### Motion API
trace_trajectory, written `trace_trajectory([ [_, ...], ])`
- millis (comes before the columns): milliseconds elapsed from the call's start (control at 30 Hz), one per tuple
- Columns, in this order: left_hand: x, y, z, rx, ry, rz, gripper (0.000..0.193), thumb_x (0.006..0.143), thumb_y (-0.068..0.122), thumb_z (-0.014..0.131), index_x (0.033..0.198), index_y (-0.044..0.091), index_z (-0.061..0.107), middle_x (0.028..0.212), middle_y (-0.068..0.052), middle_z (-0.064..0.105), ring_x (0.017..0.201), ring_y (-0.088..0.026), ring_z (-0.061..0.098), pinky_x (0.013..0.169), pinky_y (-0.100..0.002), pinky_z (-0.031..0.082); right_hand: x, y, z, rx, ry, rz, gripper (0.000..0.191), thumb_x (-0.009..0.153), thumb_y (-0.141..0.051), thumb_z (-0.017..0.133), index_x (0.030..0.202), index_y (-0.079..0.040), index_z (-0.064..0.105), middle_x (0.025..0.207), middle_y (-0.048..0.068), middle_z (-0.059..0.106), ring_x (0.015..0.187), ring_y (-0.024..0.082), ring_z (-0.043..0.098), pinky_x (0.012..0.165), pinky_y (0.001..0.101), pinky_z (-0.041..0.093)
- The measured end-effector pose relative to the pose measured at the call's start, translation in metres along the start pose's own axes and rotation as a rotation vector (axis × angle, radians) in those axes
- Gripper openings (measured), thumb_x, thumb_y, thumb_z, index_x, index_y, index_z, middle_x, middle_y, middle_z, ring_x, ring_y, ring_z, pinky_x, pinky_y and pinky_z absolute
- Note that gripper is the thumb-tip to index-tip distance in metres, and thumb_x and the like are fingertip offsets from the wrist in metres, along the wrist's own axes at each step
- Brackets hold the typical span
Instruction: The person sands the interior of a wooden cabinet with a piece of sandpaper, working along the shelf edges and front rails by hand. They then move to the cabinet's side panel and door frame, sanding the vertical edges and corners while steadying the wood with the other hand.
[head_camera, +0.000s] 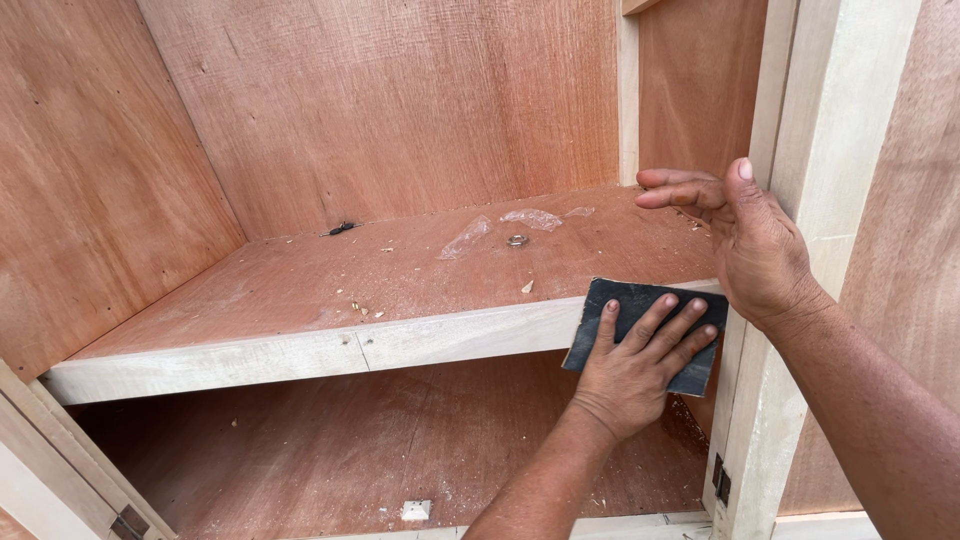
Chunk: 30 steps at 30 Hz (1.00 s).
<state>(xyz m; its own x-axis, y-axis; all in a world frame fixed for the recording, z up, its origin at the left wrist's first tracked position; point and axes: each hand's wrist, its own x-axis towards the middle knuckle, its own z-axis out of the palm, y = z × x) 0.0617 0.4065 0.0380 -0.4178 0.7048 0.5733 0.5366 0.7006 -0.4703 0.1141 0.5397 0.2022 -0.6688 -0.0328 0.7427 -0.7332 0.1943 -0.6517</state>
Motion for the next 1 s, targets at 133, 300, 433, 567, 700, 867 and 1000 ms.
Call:
trace_trajectory([
  [133,-0.009,-0.003,0.003,-0.087,0.017,0.003,0.06,0.106,0.036,0.037,0.164,0.042,0.021,0.176,0.013,0.001,0.162,-0.013,-0.002,0.13,-0.063,-0.001,0.0,0.001,0.0,0.012,0.002,-0.012,0.075,0.11,-0.056,0.014,0.108,-0.008,0.072,0.138,0.016,0.067,0.144,0.03,0.052,0.126,0.0538,0.029],
  [300,0.005,0.008,-0.002,-0.01,-0.084,0.013,0.062,0.105,0.033,0.037,0.163,0.041,0.015,0.174,0.011,-0.003,0.16,-0.016,-0.005,0.125,-0.064,-0.005,0.001,0.002,0.0,-0.009,0.004,-0.006,0.075,0.109,-0.056,0.013,0.107,-0.008,0.072,0.137,0.015,0.067,0.144,0.03,0.052,0.125,0.0533,0.029],
  [433,-0.011,-0.013,-0.001,0.113,-0.061,0.072,0.066,0.103,0.03,0.04,0.164,0.041,0.016,0.173,0.011,-0.002,0.158,-0.016,-0.005,0.123,-0.064,-0.008,0.0,0.002,-0.001,0.001,-0.004,-0.024,0.075,0.11,-0.055,0.014,0.108,-0.008,0.072,0.138,0.015,0.067,0.144,0.031,0.052,0.126,0.0537,0.029],
  [567,-0.022,-0.018,0.003,0.02,-0.009,0.017,0.065,0.103,0.033,0.04,0.163,0.042,0.019,0.174,0.013,0.0,0.16,-0.015,-0.005,0.125,-0.063,-0.01,0.0,0.003,-0.003,0.005,-0.006,-0.032,0.075,0.11,-0.055,0.014,0.108,-0.009,0.073,0.139,0.015,0.067,0.145,0.03,0.051,0.126,0.0539,0.029],
  [700,0.003,0.01,0.002,0.01,-0.035,0.007,0.067,0.102,0.029,0.043,0.164,0.04,0.02,0.176,0.011,0.0,0.161,-0.017,-0.005,0.124,-0.064,-0.009,0.0,0.004,-0.004,-0.01,0.0,-0.035,0.076,0.11,-0.055,0.013,0.109,-0.008,0.073,0.139,0.014,0.067,0.145,0.03,0.051,0.126,0.0539,0.028],
  [867,0.0,-0.009,0.004,0.059,-0.043,0.082,0.07,0.101,0.026,0.043,0.164,0.04,0.016,0.174,0.009,0.0,0.16,-0.018,-0.002,0.124,-0.065,-0.006,0.001,0.005,-0.003,-0.009,0.001,-0.04,0.075,0.11,-0.055,0.013,0.107,-0.009,0.072,0.14,0.014,0.067,0.145,0.031,0.052,0.126,0.0548,0.027],
  [1000,-0.07,-0.079,0.016,0.158,0.12,0.028,0.069,0.105,0.026,0.042,0.165,0.042,0.013,0.175,0.007,0.003,0.16,-0.022,-0.003,0.123,-0.062,-0.011,0.001,0.004,-0.001,0.021,-0.03,-0.062,0.075,0.112,-0.056,0.014,0.107,-0.009,0.072,0.137,0.016,0.068,0.147,0.032,0.052,0.129,0.0557,0.027],
])
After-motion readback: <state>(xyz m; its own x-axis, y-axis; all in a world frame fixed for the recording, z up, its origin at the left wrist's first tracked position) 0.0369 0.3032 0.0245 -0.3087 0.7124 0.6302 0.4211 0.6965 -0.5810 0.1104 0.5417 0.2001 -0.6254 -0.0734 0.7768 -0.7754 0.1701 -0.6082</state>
